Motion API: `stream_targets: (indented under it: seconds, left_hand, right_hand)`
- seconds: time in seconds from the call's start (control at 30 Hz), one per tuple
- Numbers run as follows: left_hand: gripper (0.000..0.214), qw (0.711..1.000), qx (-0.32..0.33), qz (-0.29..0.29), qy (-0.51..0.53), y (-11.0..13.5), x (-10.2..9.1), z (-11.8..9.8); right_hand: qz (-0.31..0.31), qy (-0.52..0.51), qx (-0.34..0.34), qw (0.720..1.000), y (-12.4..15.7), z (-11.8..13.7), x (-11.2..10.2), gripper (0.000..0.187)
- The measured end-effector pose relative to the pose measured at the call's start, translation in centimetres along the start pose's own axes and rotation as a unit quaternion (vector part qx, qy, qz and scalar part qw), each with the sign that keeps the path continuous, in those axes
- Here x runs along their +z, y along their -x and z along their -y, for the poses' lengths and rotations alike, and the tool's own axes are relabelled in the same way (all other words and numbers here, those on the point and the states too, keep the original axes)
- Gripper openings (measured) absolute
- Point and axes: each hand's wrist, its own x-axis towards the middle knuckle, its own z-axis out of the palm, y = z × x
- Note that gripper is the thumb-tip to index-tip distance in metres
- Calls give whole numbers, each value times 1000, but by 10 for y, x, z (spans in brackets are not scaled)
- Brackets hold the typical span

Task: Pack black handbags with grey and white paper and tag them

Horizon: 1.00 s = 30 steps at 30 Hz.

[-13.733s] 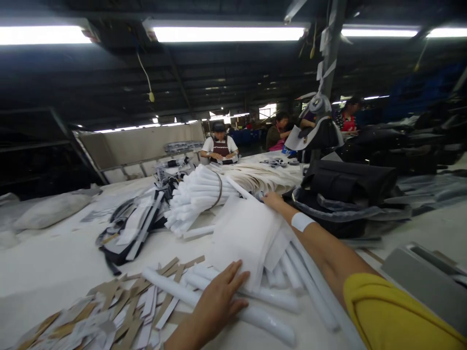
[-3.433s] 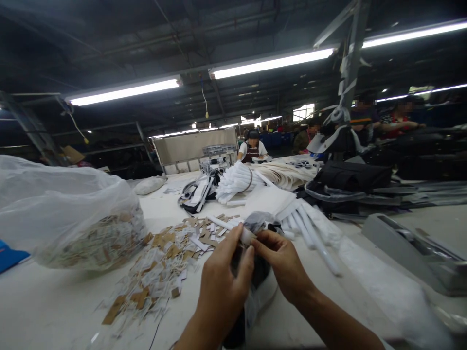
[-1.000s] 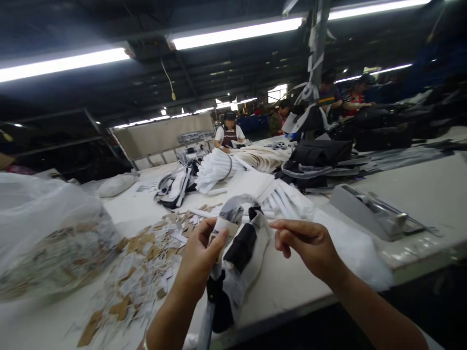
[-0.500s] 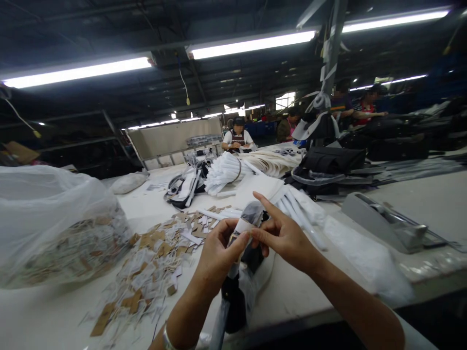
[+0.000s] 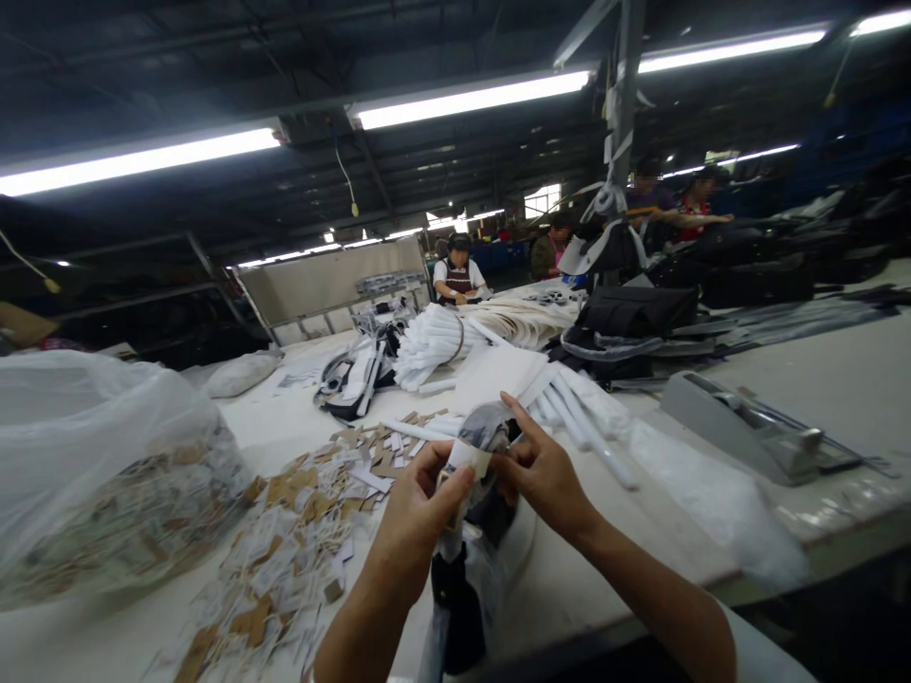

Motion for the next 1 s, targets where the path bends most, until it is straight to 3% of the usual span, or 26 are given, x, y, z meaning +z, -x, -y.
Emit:
stream_targets:
  seconds: [0.13,0.37,0.53,0.7,0.8,0.87,1.0]
  left_hand:
    - [35,1000,-15,2,-20,1,0,-2]
    - [37,998,3,-26,-66,3,8,1]
    - [24,984,101,-60,-135,5,13,7]
    - [14,973,136,-89,-166,9,25,13]
    - [15,968,149,-108,-170,10,31,14]
    - [18,967,155,-114,-170,10,30,13]
    - [29,969,158,-67,-179,17,16,13]
  right_hand:
    - [-72,8,-24,997,22,9,-4,82]
    - [31,-134,18,990,37,27,5,95]
    - [11,-197,36,980,29,35,17,94]
    - [-41,-238,58,969,25,37,32,78]
    - [-63,-223,45,972,24,37,37,73]
    - [-46,-188,32,981,24,36,33,73]
    - [-5,3,-10,1000,31,30,12,83]
